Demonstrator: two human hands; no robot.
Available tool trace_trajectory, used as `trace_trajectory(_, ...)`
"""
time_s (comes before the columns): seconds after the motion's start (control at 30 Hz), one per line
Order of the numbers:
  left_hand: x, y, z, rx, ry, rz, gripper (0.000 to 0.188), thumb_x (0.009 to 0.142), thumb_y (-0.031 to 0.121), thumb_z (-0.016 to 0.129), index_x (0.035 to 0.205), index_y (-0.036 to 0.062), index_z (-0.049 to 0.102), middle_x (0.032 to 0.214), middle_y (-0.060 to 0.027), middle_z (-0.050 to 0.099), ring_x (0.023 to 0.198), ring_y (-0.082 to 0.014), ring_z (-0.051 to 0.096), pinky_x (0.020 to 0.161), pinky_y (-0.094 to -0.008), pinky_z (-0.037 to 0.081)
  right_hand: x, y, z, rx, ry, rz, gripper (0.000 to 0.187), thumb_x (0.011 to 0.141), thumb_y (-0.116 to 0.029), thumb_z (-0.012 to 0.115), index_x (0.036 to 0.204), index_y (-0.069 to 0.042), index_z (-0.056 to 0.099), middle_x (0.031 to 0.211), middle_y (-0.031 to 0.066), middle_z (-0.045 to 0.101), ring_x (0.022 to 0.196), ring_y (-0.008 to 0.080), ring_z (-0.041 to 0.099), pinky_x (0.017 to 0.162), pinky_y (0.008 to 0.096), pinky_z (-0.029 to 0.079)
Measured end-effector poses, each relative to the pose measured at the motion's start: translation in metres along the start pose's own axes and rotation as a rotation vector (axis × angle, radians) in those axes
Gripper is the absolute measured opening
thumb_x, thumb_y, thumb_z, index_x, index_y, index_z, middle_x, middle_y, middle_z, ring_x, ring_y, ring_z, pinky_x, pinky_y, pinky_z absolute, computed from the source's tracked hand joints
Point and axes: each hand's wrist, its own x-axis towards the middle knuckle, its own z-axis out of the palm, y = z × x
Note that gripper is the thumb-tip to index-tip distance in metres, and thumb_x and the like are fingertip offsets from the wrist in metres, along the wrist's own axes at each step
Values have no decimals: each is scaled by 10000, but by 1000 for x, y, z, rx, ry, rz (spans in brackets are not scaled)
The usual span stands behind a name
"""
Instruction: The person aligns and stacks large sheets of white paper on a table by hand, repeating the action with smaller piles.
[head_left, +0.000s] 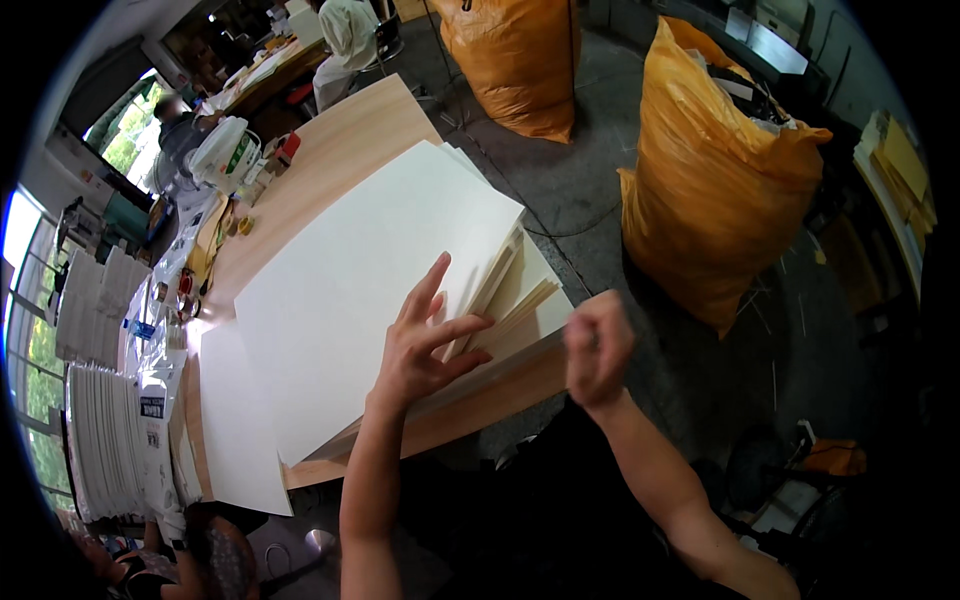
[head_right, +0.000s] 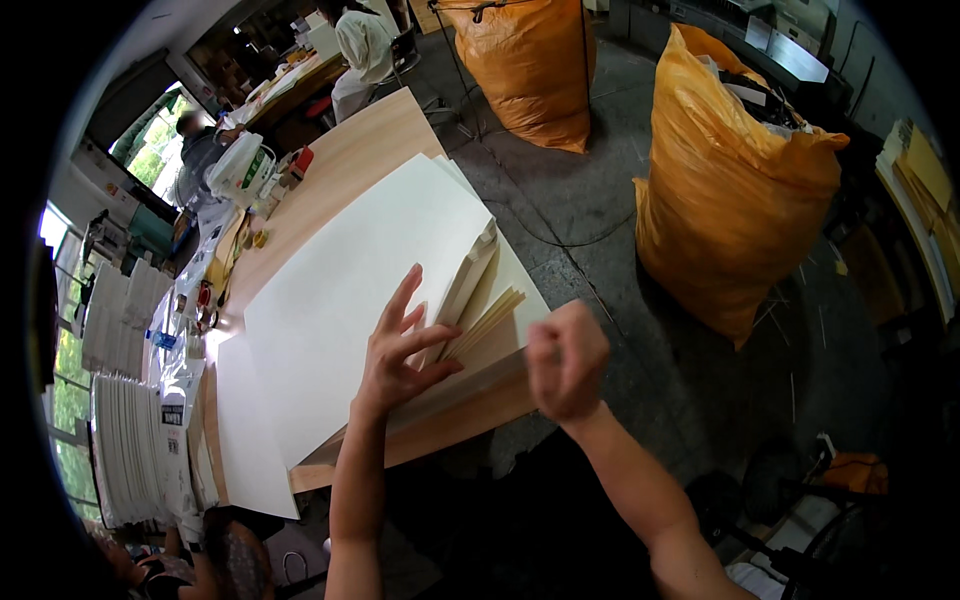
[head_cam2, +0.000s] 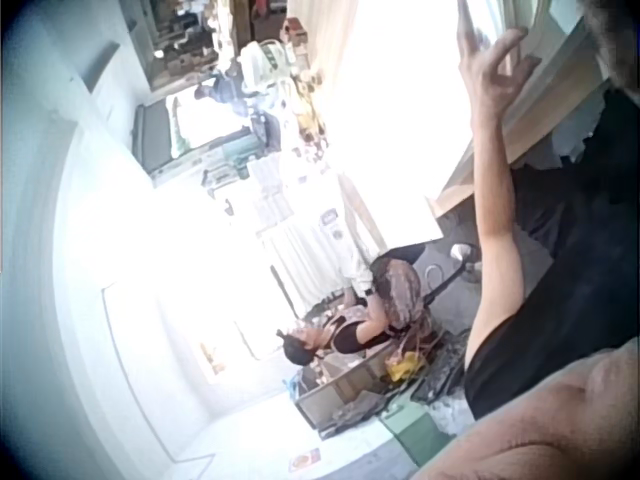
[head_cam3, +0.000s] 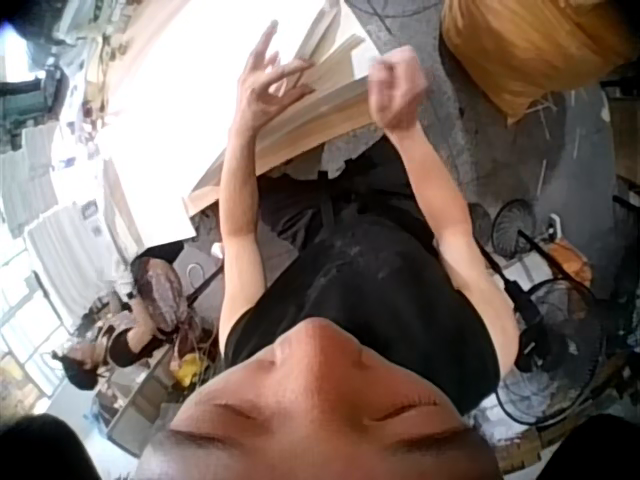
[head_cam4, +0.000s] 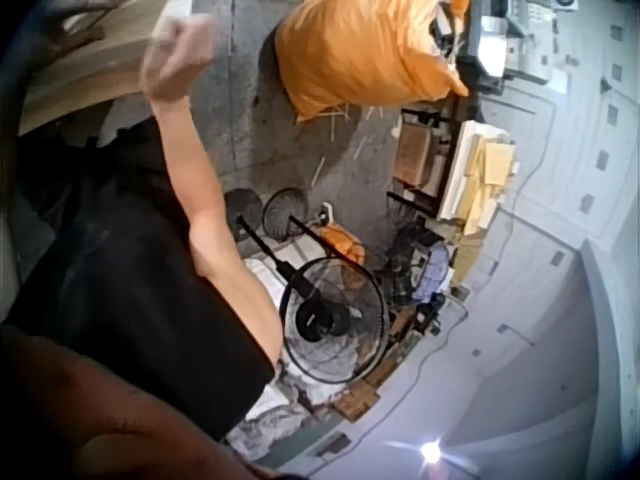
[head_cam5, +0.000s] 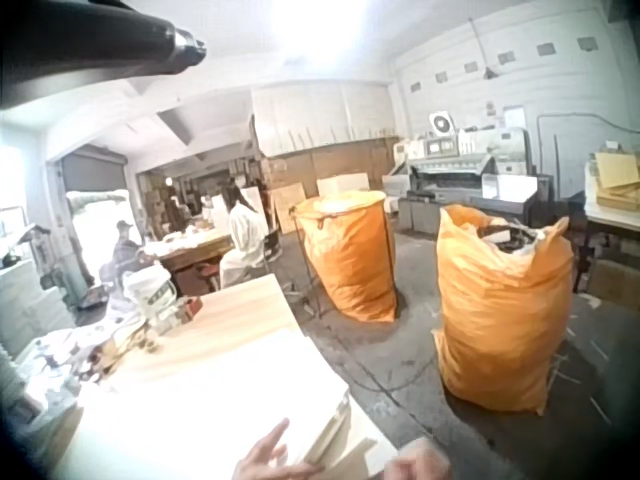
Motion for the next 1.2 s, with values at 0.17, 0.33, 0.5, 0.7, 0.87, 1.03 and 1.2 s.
trace_trajectory(0.17, 0, 1, 3, 258, -69, 179, 535, 637, 187, 965, 1132, 296, 797, 1646, -193, 360, 1456, -413, 460, 1051, -569, 544, -16, 0, 15, -246, -562, -294, 332, 864, -283, 681, 1124, -79, 707, 1048, 161, 688, 1092, 391, 649, 1158, 541, 360)
trace_trajectory(0.33, -18, 27, 4, 615, -206, 180, 710, 868, 291, 795, 1516, 348, 511, 1651, -133, 372, 1523, -409, 346, 1187, -686, 308, 11, -18, 5, -2, -1126, 244, 416, 931, -307, 653, 1256, -52, 705, 1316, 216, 662, 1279, 401, 570, 1138, 488, 388)
trace_trajectory(0.5, -101, 12, -17, 1010, -4, -141, 653, 903, 102, 664, 1530, 160, 493, 1614, -184, 418, 1513, -391, 374, 1222, -692, 230, -3, -5, 11, -99, -890, 74, 525, 953, -455, 680, 1255, -26, 703, 1158, 238, 722, 1102, 404, 676, 1014, 446, 508)
trace_trajectory(0.7, -253, -9, -103, 1293, 523, -514, 361, 925, 387, 704, 1161, 114, 714, 1450, -140, 612, 1444, -413, 476, 1234, -693, 189, -14, -19, 26, -189, -985, 217, 572, 870, -477, 780, 1191, -6, 722, 1033, 248, 733, 980, 404, 708, 908, 438, 554)
trace_trajectory(0.87, -232, 33, -89, 1202, 514, -491, 228, 767, 295, 840, 918, 162, 733, 1164, 30, 764, 1396, -358, 542, 1225, -737, 175, -42, 8, 39, -408, -697, -205, 468, 893, -411, 733, 1121, -2, 725, 1068, 248, 694, 1130, 453, 604, 1121, 663, 227)
trace_trajectory(1.03, -253, 99, -25, 985, 638, -677, 538, 737, 452, 873, 1178, 195, 705, 1537, -69, 528, 1480, -333, 431, 1244, -721, 132, -50, 59, 24, -355, -732, -297, 661, 887, -398, 730, 1338, 66, 593, 1300, 323, 611, 1165, 560, 550, 1097, 642, 341)
trace_trajectory(1.2, -313, 82, -17, -548, 879, -817, 1148, 779, 599, 864, 1623, 66, 296, 1651, -162, 361, 1475, -332, 428, 1217, -507, 332, -28, 29, 12, -430, -879, -232, 660, 860, -375, 809, 1262, 125, 657, 1224, 345, 684, 1168, 530, 631, 1078, 517, 467)
